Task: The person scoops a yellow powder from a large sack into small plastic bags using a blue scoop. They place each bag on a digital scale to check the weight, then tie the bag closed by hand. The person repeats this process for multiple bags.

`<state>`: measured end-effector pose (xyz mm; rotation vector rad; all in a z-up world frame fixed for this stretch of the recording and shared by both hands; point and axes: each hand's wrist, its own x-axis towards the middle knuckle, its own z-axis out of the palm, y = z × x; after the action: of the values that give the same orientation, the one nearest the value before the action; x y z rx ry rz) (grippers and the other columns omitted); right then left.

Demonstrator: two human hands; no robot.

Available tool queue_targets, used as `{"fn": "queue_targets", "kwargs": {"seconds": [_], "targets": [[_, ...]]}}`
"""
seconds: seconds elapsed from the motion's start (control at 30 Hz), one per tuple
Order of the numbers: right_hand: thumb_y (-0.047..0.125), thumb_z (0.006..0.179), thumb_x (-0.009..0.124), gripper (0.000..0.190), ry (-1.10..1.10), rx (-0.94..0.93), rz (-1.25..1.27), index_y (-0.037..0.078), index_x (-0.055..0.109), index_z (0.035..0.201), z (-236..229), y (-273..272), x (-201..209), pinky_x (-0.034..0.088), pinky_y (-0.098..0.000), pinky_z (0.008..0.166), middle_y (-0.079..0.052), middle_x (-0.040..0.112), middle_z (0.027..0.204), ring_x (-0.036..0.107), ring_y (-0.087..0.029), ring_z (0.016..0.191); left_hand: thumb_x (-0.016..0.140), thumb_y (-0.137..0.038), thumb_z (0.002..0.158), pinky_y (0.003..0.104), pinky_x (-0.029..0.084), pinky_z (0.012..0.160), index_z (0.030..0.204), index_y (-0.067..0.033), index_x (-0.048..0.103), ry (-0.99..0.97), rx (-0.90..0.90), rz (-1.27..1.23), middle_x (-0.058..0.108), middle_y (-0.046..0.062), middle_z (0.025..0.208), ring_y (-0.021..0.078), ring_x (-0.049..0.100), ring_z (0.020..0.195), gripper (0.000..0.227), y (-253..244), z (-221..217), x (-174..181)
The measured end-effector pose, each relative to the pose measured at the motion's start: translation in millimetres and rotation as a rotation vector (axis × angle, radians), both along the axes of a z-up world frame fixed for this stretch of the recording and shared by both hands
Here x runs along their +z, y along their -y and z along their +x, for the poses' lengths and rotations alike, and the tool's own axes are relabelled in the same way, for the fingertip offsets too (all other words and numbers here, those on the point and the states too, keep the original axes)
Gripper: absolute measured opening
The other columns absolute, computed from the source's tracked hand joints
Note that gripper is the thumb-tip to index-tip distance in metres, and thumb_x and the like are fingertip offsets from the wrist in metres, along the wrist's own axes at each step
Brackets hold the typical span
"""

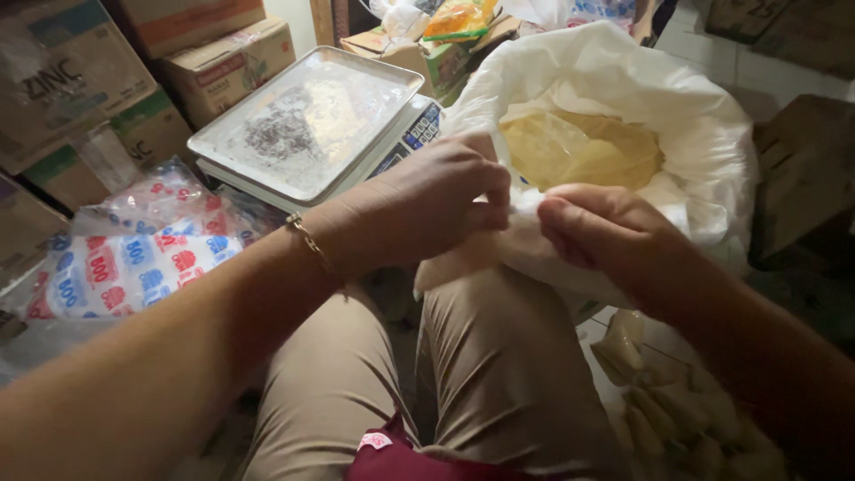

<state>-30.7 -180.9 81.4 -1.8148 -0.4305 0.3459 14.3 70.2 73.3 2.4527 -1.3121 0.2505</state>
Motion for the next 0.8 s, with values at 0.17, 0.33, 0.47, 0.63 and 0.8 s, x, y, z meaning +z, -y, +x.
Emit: {"fn": "queue_targets", "kwargs": {"seconds": [0.17,0.33,0.47,0.63,0.8], "targets": [[0.016,0.105,0.048,0.023,-0.072,-0.085,0.472,0.01,0.05,0.083,3,-54,-7,0.033,-0.0254,0.053,0.002,0.042,0.07,0.039,-0.01,0.061,0.073,-0.016,0.079,0.046,0.054,0.07,0.084,-0.0031,0.065,0.374,0.17,-0.372,0.066,0.016,0.087,0.0362,0.066,0.078,0.016,2,-1,21],[0.023,0.106,0.051,0.019,-0.201,0.034,0.944,0.008,0.053,0.093,-3,-88,-1,0.031,-0.0241,0.051,-0.001,0.048,0.079,0.041,-0.011,0.064,0.065,-0.019,0.093,0.032,0.058,0.073,0.099,-0.0076,0.073,-0.053,0.282,-0.904,0.077,0.004,0.087,0.015,0.074,0.078,0.015,12,0,37],[0.025,0.116,0.054,0.016,-0.307,0.328,1.158,0.009,0.056,0.113,-3,-96,-1,0.039,-0.0237,0.061,-0.001,0.054,0.095,0.052,-0.011,0.079,0.069,-0.018,0.098,0.029,0.052,0.071,0.112,0.0005,0.066,-0.774,-0.199,-1.277,0.072,0.004,0.092,0.0114,0.064,0.077,0.023,7,-9,39],[0.025,0.104,0.055,0.024,-0.259,-0.031,0.431,0.01,0.065,0.12,8,-56,18,0.053,-0.0299,0.069,-0.006,0.066,0.098,0.063,-0.017,0.086,0.07,-0.015,0.104,0.025,0.049,0.095,0.115,-0.0022,0.064,-0.967,-0.536,-0.999,0.067,0.001,0.106,0.0077,0.062,0.1,0.018,-18,-11,40],[0.021,0.103,0.056,0.024,0.65,0.34,-0.192,0.004,0.068,0.114,37,-23,32,0.055,-0.0317,0.089,-0.007,0.07,0.107,0.068,-0.017,0.099,0.068,-0.015,0.107,0.026,0.052,0.105,0.108,-0.0051,0.062,-0.438,-0.465,-0.693,0.063,-0.001,0.107,0.0068,0.064,0.11,0.011,-30,-6,37]]}}
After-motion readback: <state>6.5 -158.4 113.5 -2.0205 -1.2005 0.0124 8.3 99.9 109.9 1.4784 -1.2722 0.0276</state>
